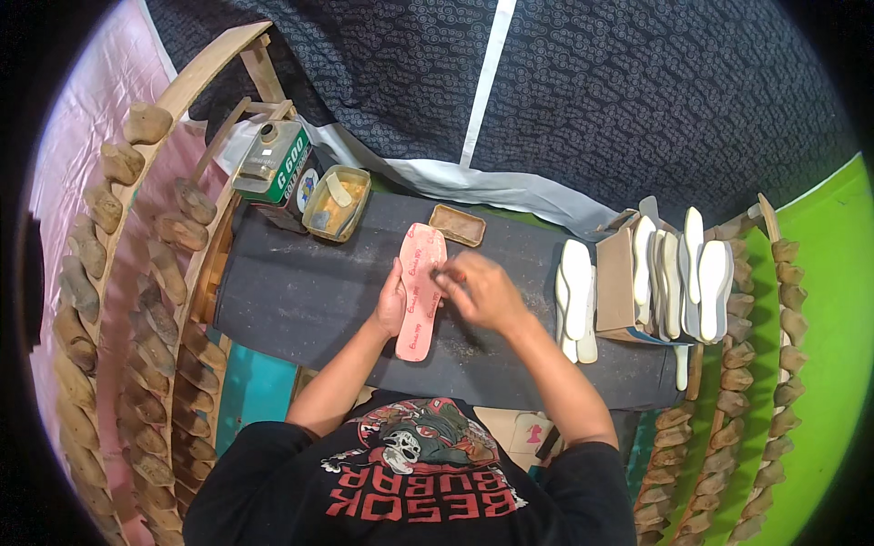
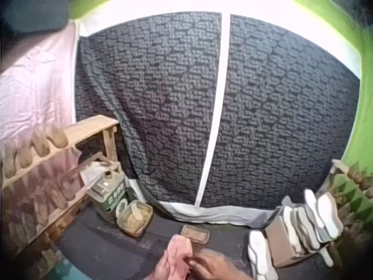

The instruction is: Applying adhesive to shoe insoles using a brush at a manufacturing workstation.

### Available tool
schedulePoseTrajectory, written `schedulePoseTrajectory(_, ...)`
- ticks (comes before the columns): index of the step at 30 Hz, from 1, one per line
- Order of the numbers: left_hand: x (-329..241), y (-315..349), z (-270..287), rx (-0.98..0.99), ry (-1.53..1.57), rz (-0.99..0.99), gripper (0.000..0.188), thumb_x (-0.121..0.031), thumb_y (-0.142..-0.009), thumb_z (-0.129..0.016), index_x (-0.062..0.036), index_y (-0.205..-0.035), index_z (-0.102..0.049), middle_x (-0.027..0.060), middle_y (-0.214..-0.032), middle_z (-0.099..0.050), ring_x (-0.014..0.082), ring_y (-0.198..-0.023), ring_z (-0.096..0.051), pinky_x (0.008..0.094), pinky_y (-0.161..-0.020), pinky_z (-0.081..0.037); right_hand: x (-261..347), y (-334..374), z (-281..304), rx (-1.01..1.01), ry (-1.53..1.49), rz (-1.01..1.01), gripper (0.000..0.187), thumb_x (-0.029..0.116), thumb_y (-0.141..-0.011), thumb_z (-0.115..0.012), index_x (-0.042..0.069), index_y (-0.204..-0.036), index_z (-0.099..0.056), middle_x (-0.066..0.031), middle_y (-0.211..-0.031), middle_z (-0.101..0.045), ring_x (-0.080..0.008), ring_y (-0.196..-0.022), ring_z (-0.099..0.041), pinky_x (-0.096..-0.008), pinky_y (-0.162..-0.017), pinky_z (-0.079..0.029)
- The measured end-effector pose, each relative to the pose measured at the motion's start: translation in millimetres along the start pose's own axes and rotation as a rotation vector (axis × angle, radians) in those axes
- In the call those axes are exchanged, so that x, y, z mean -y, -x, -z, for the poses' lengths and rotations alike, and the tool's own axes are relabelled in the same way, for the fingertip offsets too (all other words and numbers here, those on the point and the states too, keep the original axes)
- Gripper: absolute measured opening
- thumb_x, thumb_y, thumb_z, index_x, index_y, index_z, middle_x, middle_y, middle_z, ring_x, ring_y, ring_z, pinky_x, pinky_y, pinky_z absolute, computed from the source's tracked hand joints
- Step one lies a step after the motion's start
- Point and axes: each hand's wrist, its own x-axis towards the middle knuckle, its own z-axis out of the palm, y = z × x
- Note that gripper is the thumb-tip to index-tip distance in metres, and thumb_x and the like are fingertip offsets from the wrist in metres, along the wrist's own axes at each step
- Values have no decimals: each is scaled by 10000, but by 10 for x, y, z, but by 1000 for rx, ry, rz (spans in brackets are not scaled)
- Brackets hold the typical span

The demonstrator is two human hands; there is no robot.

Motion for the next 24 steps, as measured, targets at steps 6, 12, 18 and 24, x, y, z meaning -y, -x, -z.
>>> schedulePoseTrajectory(6,-26,-17,-163,-104,-55,55,794,-720,-1035,-250,-106,-1481,-486,80,-1264,-653,218,-1036,-665,391,-882,-549,3,87,-4,26,-113,-72,157,172,-941,-686,18,-968,-667,-139,-824,-626,-338,-752,-637,-425,-703,-523)
schedulePoseTrajectory(12,35,-45,-152,-25,-68,58,799,-731,-1027,-253,-85,-1410,-524,108,-1057,-689,235,-856,-715,336,-708,-585,-164,-150,155,-240,126,-43,69,47,-923,-682,-12,-954,-666,-134,-843,-635,-246,-679,-602,-349,-635,-485)
schedulePoseTrajectory(18,-20,21,-114,-64,1,58,751,-693,-1048,-250,-124,-1461,-515,68,-1166,-681,188,-1001,-674,344,-812,-553,186,167,-58,40,-23,25,131,140,-905,-707,21,-929,-657,-142,-803,-615,-339,-740,-639,-423,-694,-520)
schedulePoseTrajectory(24,-45,49,-114,87,-56,65,750,-680,-1051,-247,-112,-1467,-505,87,-1146,-678,196,-950,-682,327,-782,-554,111,37,60,-55,-94,-80,112,122,-906,-687,19,-950,-683,-134,-838,-640,-306,-743,-647,-415,-709,-527)
